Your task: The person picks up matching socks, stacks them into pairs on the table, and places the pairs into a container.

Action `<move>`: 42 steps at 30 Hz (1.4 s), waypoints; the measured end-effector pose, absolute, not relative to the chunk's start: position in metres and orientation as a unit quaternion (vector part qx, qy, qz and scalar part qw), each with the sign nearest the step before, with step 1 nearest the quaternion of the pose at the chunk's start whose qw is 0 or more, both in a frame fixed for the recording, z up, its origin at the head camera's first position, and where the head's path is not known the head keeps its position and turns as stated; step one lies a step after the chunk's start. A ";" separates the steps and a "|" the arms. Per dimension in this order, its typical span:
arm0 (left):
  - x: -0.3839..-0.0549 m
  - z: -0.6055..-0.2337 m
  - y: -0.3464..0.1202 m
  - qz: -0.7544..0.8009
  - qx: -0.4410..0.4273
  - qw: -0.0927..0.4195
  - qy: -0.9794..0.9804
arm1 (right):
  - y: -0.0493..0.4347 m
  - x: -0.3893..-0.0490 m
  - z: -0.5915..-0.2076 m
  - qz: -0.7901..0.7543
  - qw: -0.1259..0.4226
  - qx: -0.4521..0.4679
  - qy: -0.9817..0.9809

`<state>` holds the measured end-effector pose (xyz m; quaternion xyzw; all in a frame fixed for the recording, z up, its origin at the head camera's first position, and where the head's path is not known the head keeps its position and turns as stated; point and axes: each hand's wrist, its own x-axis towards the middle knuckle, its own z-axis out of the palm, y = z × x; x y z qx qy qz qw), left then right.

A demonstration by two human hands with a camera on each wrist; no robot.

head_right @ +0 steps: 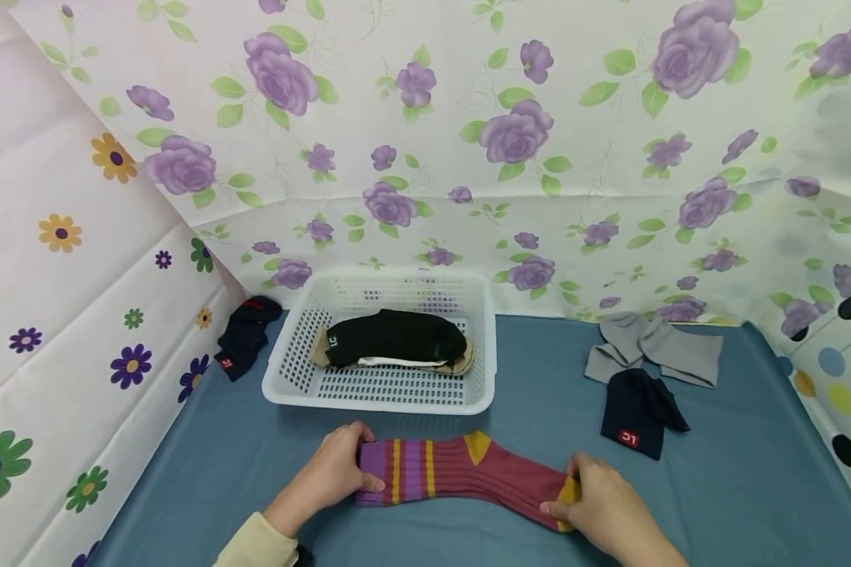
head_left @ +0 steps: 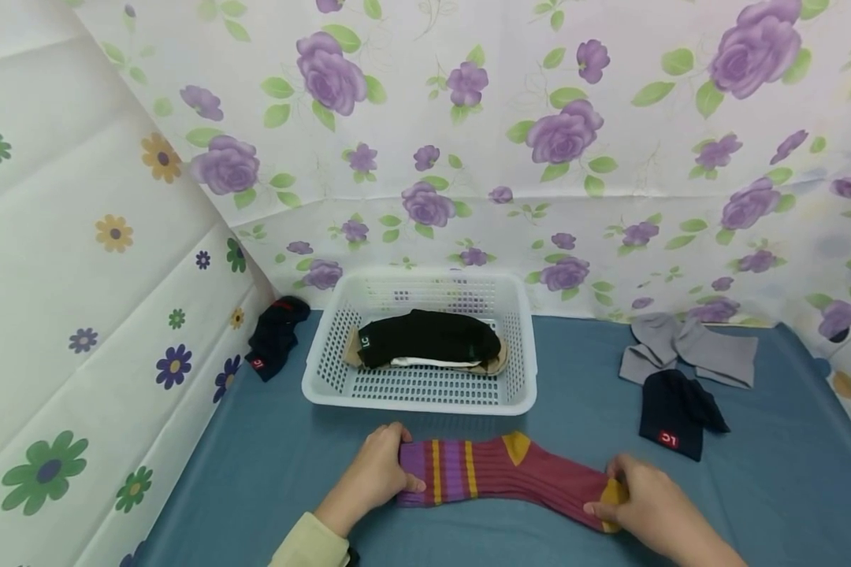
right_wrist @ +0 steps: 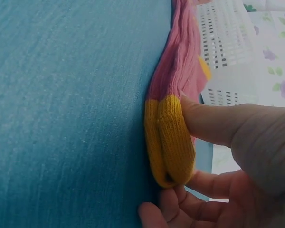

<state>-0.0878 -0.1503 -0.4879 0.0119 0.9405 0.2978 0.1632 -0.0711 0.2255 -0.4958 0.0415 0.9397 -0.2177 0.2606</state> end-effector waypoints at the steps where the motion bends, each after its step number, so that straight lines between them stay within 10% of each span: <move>1: -0.088 -0.488 -0.150 0.294 0.010 0.166 0.941 | 0.225 -0.071 -0.496 -0.217 0.263 0.042 0.939; 42: -0.070 -0.431 -0.154 0.471 0.139 0.076 0.868 | 0.253 -0.052 -0.435 -0.344 0.202 -0.105 0.911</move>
